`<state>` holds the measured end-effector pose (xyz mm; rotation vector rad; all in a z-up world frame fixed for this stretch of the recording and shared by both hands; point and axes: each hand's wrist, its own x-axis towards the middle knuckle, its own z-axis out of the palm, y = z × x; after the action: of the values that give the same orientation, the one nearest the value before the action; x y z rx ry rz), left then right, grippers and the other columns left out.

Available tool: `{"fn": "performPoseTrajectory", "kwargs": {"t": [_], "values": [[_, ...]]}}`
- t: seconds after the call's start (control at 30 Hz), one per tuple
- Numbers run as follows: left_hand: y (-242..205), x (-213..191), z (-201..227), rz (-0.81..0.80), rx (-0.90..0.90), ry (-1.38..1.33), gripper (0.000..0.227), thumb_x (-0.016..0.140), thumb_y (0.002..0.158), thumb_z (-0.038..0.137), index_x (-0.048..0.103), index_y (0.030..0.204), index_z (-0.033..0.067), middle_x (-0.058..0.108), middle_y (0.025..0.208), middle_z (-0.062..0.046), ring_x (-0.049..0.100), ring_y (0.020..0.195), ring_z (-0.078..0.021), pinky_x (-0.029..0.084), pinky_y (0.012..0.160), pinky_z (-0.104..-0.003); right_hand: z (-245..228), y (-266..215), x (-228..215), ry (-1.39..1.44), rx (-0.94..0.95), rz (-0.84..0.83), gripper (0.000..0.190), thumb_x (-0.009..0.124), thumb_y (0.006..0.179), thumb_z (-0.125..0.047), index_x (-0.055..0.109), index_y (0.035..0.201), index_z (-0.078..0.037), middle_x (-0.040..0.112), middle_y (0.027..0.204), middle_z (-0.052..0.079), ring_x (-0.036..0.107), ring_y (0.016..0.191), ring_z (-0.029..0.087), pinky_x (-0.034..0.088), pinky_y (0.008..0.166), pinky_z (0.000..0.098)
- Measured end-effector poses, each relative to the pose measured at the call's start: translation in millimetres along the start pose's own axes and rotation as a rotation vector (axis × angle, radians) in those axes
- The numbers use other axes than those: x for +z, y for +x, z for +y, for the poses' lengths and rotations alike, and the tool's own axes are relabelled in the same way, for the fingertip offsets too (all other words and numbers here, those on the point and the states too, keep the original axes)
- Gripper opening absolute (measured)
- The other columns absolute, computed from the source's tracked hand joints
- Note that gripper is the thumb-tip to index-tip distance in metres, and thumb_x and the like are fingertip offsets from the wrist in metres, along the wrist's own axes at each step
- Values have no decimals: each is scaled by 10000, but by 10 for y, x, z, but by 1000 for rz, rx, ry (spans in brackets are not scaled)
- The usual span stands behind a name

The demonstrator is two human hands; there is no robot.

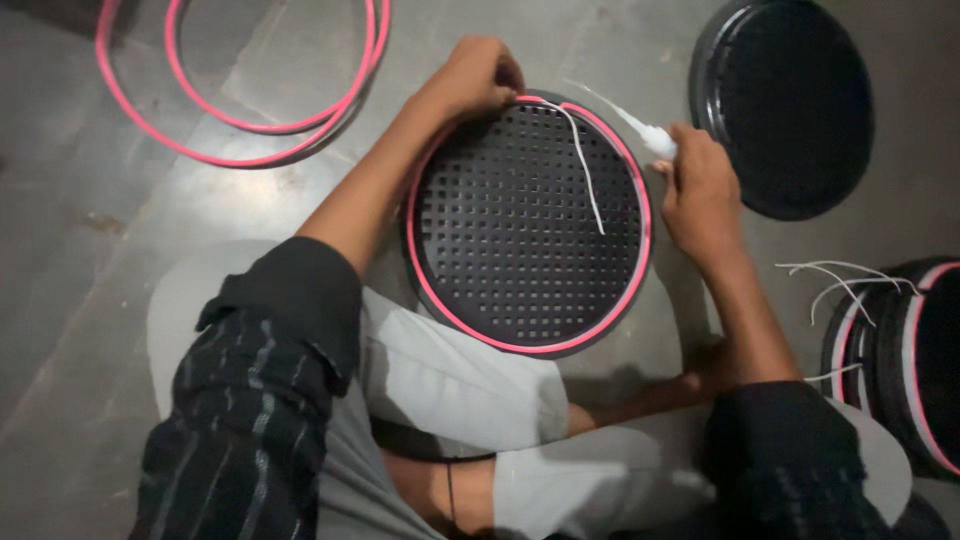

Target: The person sits on the floor and applies glue from a white bottle along the edge of a black perforated speaker grille. They then press a pink and white flexible ring onto the glued edge to secure it in place.

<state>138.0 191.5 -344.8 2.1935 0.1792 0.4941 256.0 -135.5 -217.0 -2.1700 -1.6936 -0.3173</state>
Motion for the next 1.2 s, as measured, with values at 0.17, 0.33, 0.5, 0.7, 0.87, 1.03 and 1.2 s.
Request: {"fn": "performPoseTrajectory", "kwargs": {"t": [0.17,0.33,0.5,0.7,0.87,1.03,1.2], "values": [[18,62,-19,52,-17,-55,166,778,712,50,805,875,35,766,845,-179,765,776,-282,586,745,-371,-158,71,-36,-127,-27,-61,291,690,987,-30,622,1270,-29,631,1098,157,600,983,375,491,820,468],[-54,10,51,63,-70,-116,156,767,714,37,798,867,27,766,823,-173,769,759,-263,593,724,-361,-274,161,-8,-232,-70,-50,350,717,932,-33,649,1275,-58,638,1092,114,604,982,341,498,781,443],[-51,-34,119,53,-78,-105,140,793,732,61,793,866,22,765,823,-171,763,757,-255,586,713,-363,-350,213,-66,-277,-110,-49,363,729,870,-20,657,1223,-66,632,1077,89,597,961,323,502,763,436],[-64,-14,117,70,-88,-129,135,774,730,47,792,863,28,775,828,-158,769,779,-239,591,729,-352,-425,306,-45,-317,-174,-29,398,747,813,-36,662,1200,-74,617,997,83,585,920,312,483,727,424],[-47,3,58,56,-75,-103,137,783,734,55,797,868,38,764,816,-163,757,762,-245,582,716,-353,-411,328,-2,-375,-193,1,283,771,888,-60,668,1150,-82,605,945,73,579,922,291,473,737,409],[-22,24,49,26,-55,-80,202,730,738,17,803,919,67,757,824,-153,746,767,-248,574,717,-356,-417,325,-71,-380,-198,-11,382,768,801,-100,680,1171,-64,610,1005,72,586,942,289,468,740,407],[-10,81,60,46,0,-40,315,688,744,-26,812,1007,95,742,849,-156,716,775,-267,557,687,-384,-441,307,-132,-425,-214,-11,404,781,819,-81,688,1212,-79,615,1000,49,578,962,268,450,755,393]]}}
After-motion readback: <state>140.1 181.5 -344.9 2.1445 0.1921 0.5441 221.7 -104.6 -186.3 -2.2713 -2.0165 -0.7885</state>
